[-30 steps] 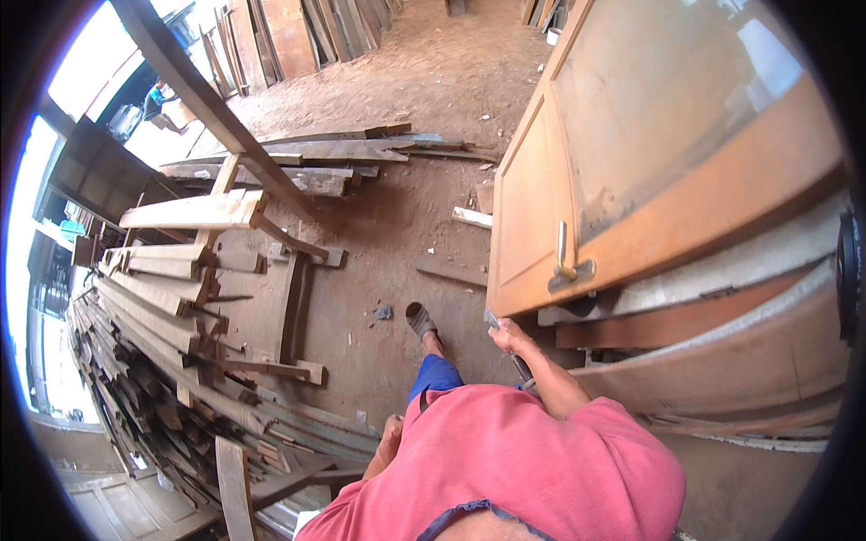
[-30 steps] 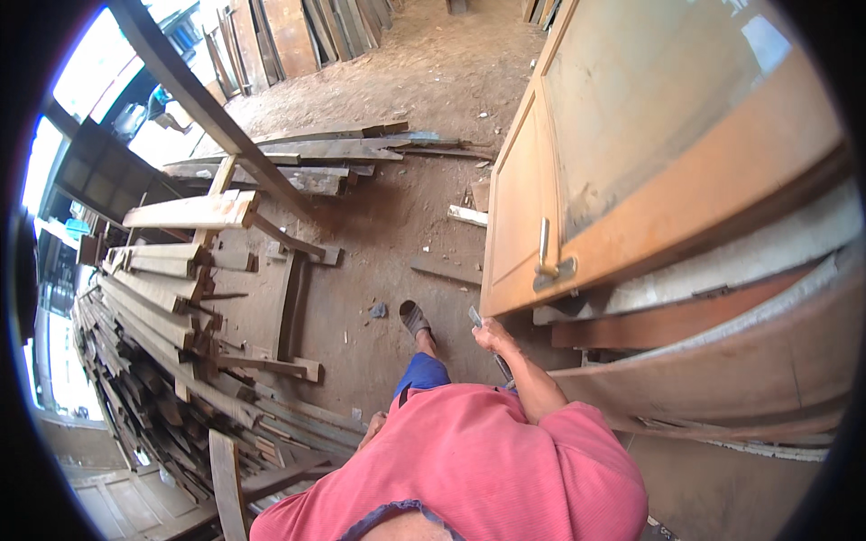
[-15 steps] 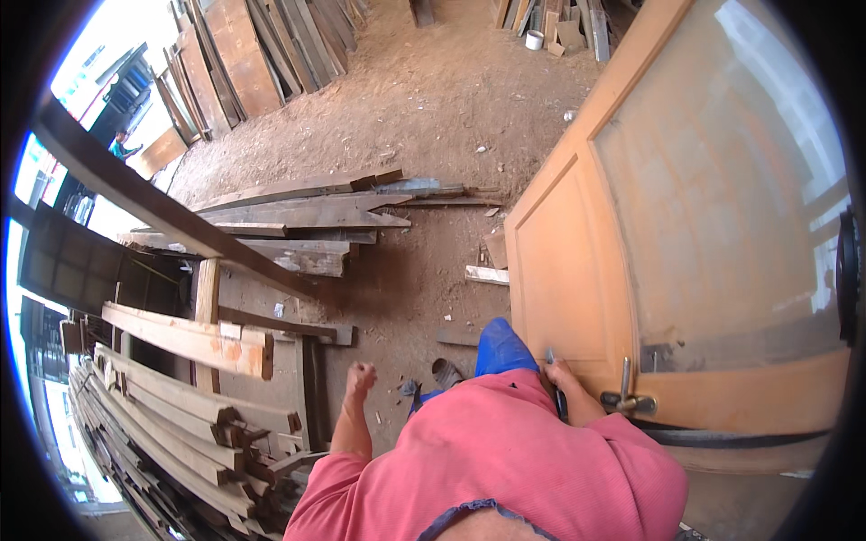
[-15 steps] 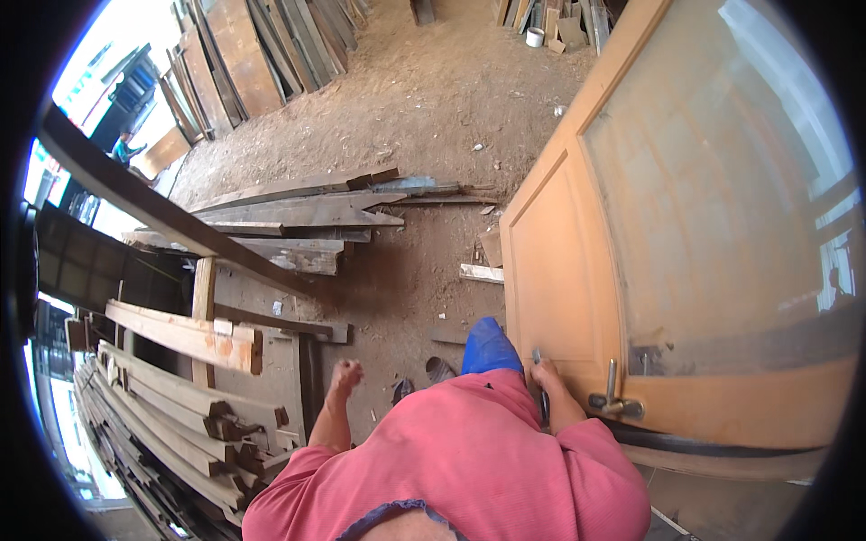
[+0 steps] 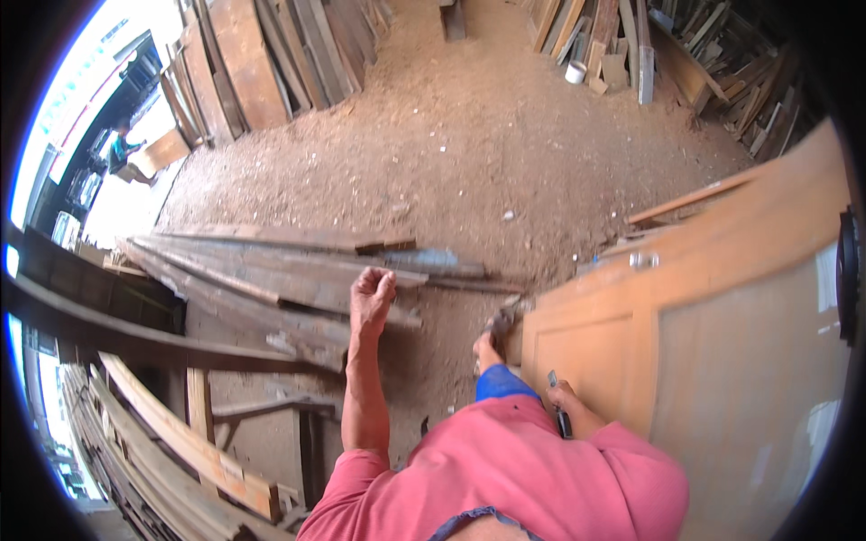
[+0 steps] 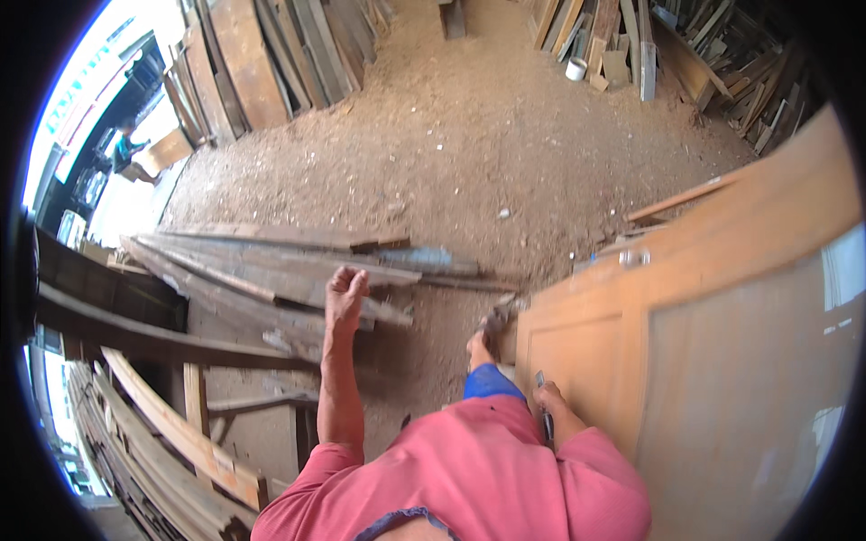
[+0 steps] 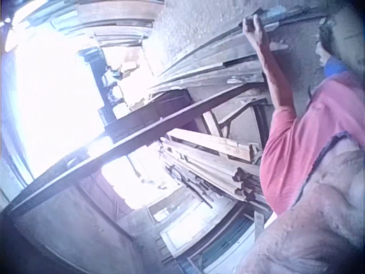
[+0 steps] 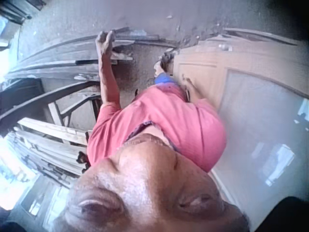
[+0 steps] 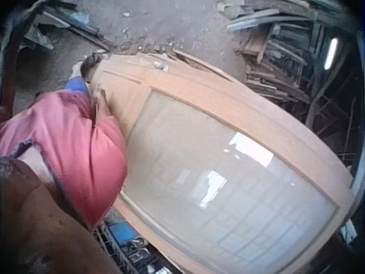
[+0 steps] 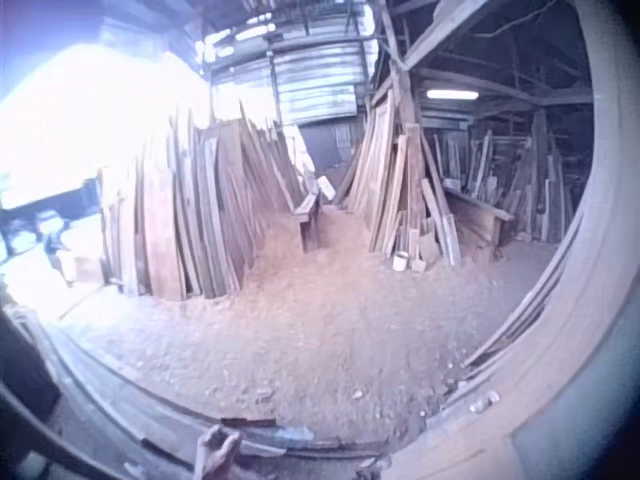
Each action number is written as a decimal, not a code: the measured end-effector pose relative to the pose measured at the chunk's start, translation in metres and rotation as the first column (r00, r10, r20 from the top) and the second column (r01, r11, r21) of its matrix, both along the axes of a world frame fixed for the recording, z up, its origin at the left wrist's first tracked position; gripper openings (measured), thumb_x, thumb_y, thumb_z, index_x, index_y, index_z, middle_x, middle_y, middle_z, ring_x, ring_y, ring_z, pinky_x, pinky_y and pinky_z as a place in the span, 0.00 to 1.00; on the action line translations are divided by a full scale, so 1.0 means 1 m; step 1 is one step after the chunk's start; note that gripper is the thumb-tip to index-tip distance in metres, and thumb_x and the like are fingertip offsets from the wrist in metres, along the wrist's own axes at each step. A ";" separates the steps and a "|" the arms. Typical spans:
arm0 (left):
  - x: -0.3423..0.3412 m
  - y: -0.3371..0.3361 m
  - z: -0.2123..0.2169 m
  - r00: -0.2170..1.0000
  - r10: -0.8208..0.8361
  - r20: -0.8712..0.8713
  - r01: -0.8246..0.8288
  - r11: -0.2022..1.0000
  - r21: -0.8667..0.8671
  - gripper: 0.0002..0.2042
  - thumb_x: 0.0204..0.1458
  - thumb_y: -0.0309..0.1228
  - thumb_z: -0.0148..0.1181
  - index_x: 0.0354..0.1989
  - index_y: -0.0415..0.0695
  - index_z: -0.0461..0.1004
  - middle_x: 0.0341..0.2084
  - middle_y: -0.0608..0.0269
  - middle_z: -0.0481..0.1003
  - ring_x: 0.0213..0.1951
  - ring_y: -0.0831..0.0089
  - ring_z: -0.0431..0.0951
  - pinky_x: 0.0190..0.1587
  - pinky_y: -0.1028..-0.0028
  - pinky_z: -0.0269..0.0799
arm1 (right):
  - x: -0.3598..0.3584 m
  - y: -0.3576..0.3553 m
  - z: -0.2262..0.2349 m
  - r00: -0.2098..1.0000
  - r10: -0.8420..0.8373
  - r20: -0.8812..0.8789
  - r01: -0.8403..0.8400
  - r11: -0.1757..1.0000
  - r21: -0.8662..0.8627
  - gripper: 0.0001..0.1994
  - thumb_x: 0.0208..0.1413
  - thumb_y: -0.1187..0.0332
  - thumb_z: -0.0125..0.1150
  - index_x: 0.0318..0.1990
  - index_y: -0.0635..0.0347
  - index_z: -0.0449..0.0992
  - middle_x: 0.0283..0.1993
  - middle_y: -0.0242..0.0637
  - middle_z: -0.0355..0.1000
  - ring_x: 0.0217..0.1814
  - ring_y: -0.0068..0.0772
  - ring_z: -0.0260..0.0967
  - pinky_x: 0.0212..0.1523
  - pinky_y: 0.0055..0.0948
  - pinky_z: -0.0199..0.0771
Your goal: The person uses a chisel and a hammer to carve a small wooden piece while sitting on a low bench. The person walks to an old radio and turns a knob before returning to continue carving the wood piece.
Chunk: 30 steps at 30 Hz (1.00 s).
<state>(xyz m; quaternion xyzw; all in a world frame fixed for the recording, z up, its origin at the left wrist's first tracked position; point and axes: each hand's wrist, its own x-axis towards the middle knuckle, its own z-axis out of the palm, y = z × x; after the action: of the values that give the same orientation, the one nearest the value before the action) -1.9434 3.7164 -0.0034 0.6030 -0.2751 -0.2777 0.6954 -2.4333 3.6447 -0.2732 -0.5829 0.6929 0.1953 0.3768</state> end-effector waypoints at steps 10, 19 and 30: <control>0.049 -0.197 0.304 0.840 0.058 0.539 0.358 0.687 -0.632 0.03 0.41 0.22 0.56 0.25 0.35 0.72 0.14 0.64 0.65 0.16 0.74 0.61 0.24 0.74 0.60 | 0.134 -0.268 0.097 0.865 -0.171 0.472 0.186 0.982 0.016 0.10 0.56 0.63 0.53 0.34 0.61 0.70 0.17 0.35 0.63 0.13 0.30 0.61 0.14 0.34 0.64; 0.079 -0.289 0.469 0.071 0.154 0.986 0.956 0.272 -0.112 0.08 0.50 0.33 0.54 0.20 0.52 0.64 0.14 0.78 0.66 0.19 0.84 0.67 0.29 0.80 0.59 | 0.211 -0.389 0.089 0.890 -0.105 0.443 0.122 0.993 -0.010 0.12 0.56 0.60 0.55 0.30 0.60 0.70 0.19 0.32 0.66 0.16 0.29 0.63 0.17 0.34 0.65; 0.219 -0.570 0.483 0.095 0.299 0.949 0.982 -0.184 -0.040 0.08 0.51 0.35 0.55 0.23 0.52 0.65 0.13 0.79 0.69 0.17 0.84 0.68 0.30 0.79 0.60 | 0.312 -0.652 0.105 0.807 -0.395 0.439 0.502 0.850 -0.158 0.19 0.55 0.56 0.55 0.36 0.69 0.74 0.21 0.46 0.72 0.20 0.41 0.72 0.23 0.39 0.71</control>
<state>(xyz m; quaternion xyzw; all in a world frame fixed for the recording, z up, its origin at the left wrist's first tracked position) -1.7246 3.1467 0.4796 -0.1853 -0.9008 0.0658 0.3872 -2.1215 2.9923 -0.1680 -0.4730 0.7420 -0.1153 0.4610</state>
